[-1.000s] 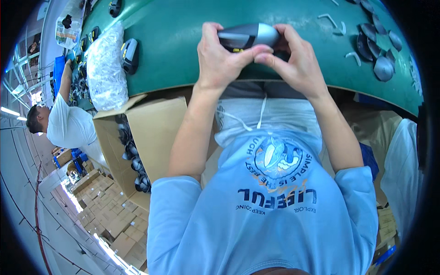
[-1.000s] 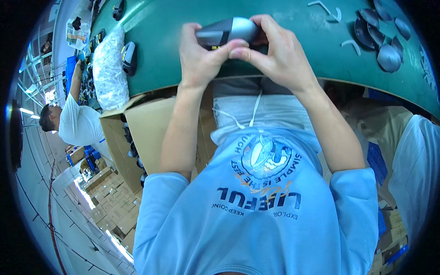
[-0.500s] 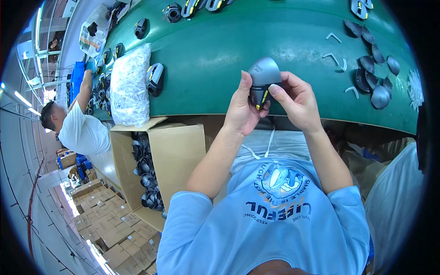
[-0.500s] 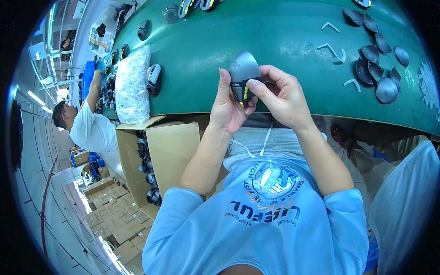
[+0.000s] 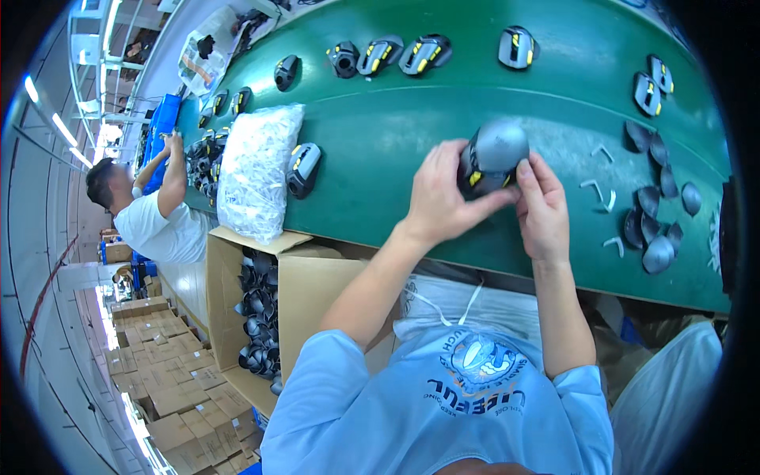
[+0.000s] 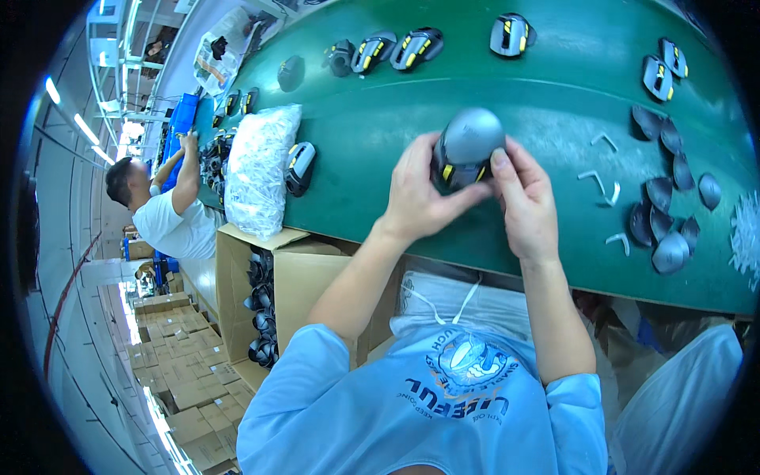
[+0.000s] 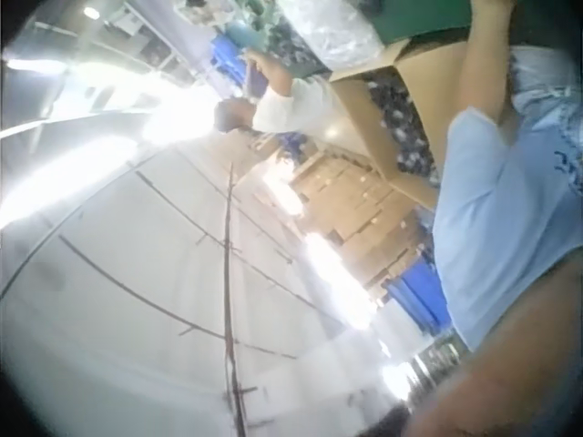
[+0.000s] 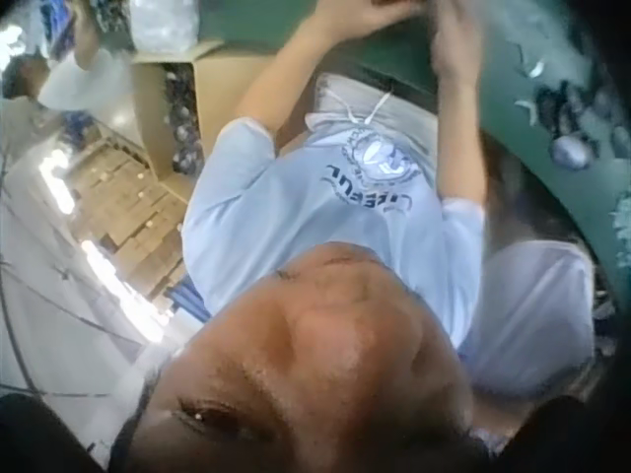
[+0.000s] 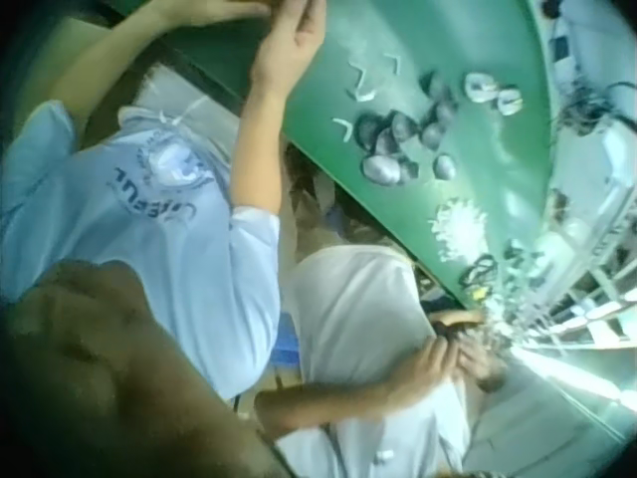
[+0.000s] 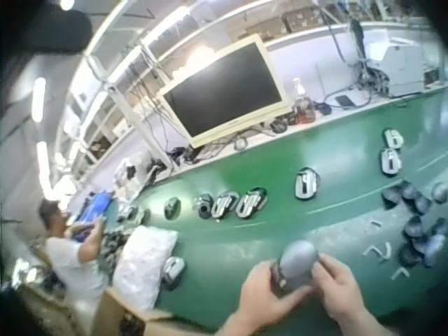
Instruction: The person assembles computer mouse components by hand, fitting internal components into a mouse casing on a production line.
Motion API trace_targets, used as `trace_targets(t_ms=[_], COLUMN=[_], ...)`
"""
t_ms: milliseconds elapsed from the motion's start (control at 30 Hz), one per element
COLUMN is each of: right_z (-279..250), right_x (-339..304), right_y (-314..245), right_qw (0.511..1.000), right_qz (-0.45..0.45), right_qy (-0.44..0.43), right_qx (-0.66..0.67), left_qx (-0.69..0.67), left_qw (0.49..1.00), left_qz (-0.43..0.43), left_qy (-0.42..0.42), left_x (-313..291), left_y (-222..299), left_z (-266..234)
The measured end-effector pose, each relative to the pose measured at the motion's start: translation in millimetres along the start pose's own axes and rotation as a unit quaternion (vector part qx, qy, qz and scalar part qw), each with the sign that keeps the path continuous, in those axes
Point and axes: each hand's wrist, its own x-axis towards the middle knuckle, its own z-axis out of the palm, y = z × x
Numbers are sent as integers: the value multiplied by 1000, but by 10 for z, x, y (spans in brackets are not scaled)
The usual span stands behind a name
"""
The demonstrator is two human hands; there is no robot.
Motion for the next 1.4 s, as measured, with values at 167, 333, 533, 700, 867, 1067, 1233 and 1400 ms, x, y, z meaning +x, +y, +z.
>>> trace_targets(t_ms=[167, 333, 533, 700, 867, 1067, 1233, 1400], right_z=[231, -187, -576, -841, -1153, -1590, -1642, -2025], right_x=[222, -127, -549, -638, -812, -340, -65, 120], right_y=[-269, -287, -491, -1002, -1643, -1846, -1870, -1884], right_qw=[988, 990, 983, 904, 696, 622, 525, 513], right_qz=[-153, -96, -90, -171, -247, -229, -83, -151], right_qy=[-3, -42, -18, -33, 106, 48, 10, -2], right_qx=[-36, -97, -158, -390, -666, -747, -847, -845], left_qx=[263, 358, 345, 441, 425, 449, 239, 127], left_qw=[964, 917, 931, 888, 888, 890, 964, 988], left_qz=[-10, 25, -112, -129, -177, -72, -27, 68], left_qy=[42, 173, -30, -27, -13, -27, 114, 55], left_x=[1179, 1861, 2237, 2272, 2286, 2103, 1575, 290], left_y=[-432, -729, -1261, -1082, -944, -1654, -1041, -578], left_z=[-65, -130, -561, -517, -83, -907, -620, -410])
